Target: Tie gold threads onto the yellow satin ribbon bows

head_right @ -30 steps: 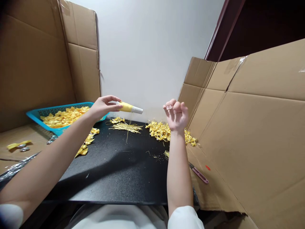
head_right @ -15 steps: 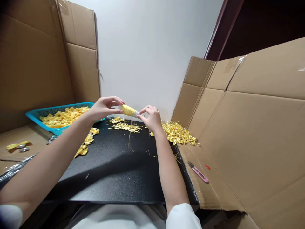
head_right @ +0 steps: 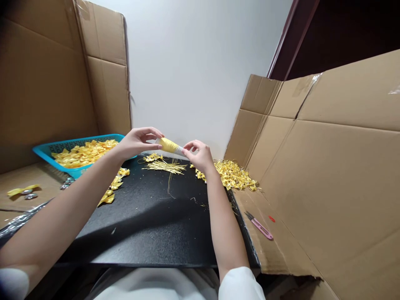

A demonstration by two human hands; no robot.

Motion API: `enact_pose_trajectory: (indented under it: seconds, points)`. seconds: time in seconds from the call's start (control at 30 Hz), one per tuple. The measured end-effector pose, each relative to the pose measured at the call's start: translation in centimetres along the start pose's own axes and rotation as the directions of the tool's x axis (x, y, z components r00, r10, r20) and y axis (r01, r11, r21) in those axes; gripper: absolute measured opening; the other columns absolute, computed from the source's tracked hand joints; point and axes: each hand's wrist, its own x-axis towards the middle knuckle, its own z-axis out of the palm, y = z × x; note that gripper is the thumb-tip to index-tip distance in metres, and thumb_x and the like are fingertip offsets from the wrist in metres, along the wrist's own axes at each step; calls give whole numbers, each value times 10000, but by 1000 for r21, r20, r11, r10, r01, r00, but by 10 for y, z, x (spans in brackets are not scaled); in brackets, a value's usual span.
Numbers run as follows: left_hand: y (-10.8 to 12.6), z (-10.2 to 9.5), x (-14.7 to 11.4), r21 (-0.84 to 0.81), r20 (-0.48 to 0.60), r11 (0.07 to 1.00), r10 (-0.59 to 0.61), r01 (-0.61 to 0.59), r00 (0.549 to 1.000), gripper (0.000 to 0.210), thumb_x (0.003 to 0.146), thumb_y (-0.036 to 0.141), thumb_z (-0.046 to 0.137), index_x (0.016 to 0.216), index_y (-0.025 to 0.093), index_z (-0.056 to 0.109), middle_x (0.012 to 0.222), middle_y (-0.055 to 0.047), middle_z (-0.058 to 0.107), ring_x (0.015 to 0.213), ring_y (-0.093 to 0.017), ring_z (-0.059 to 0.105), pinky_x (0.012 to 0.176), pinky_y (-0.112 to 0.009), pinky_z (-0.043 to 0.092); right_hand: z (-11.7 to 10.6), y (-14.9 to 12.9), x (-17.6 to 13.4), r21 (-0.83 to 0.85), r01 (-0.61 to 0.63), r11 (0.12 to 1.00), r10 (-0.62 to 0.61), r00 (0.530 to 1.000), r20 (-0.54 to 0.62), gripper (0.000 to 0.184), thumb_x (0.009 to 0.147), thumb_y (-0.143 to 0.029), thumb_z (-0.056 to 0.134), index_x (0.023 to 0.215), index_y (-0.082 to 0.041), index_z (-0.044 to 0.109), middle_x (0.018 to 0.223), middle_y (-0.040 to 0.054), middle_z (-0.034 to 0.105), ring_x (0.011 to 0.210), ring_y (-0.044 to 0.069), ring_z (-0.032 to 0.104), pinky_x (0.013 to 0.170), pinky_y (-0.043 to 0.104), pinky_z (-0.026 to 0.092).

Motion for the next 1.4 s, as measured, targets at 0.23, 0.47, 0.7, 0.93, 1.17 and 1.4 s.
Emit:
enact_pose_trajectory:
  seconds: [0.23, 0.47, 0.7, 0.93, 1.17, 1.4]
  points:
    - [1, -1, -1, 35, 37, 999, -31, 29, 999, 348, 579, 351, 802, 850, 175, 672, 939, -69, 677, 864, -176, 634, 727, -280, 531, 12, 4, 1, -250, 182, 951, -176, 983, 46, 25, 826, -261, 658, 806, -256, 644, 948, 19, 641, 940, 208, 525, 864, 369, 369]
    - [0, -3, 0, 50, 108, 987, -157, 153, 982, 380, 574, 371, 802, 886, 188, 683, 765, -45, 690, 726, -171, 653, 624, -267, 524, 12, -2, -1, -353, 213, 911, -161, 972, 171, 87, 858, -234, 630, 778, -208, 607, 928, 26, 641, 942, 199, 508, 867, 355, 317]
    - [-3, -9, 0, 6, 102, 974, -224, 225, 969, 375, 592, 382, 800, 899, 198, 691, 751, -54, 718, 694, -187, 681, 629, -287, 549, 8, -5, -1, -279, 136, 950, -66, 967, 247, 100, 877, -189, 568, 778, -198, 564, 922, 29, 619, 921, 185, 497, 864, 341, 341]
    - [-1, -10, 0, -47, 7, 963, -265, 265, 964, 352, 574, 359, 816, 860, 184, 707, 842, -69, 712, 763, -207, 691, 695, -332, 583, -8, -9, -4, -199, 86, 976, -30, 963, 270, 110, 859, -198, 582, 755, -213, 547, 885, 28, 595, 897, 182, 512, 833, 329, 389]
    - [4, -8, -1, -87, 65, 951, -293, 297, 954, 342, 567, 349, 818, 854, 184, 731, 847, -72, 718, 731, -197, 692, 672, -321, 592, 2, -16, -4, -188, 228, 955, -176, 950, 258, 36, 832, -240, 659, 819, -253, 628, 972, 8, 611, 966, 189, 520, 889, 360, 383]
    - [-3, -8, 0, -61, 119, 949, -301, 310, 946, 395, 565, 373, 825, 905, 183, 761, 852, -91, 736, 722, -209, 694, 653, -322, 593, 11, -20, -5, -290, 231, 929, -127, 933, 336, 100, 855, -244, 638, 763, -231, 603, 976, 10, 621, 976, 196, 509, 905, 393, 355]
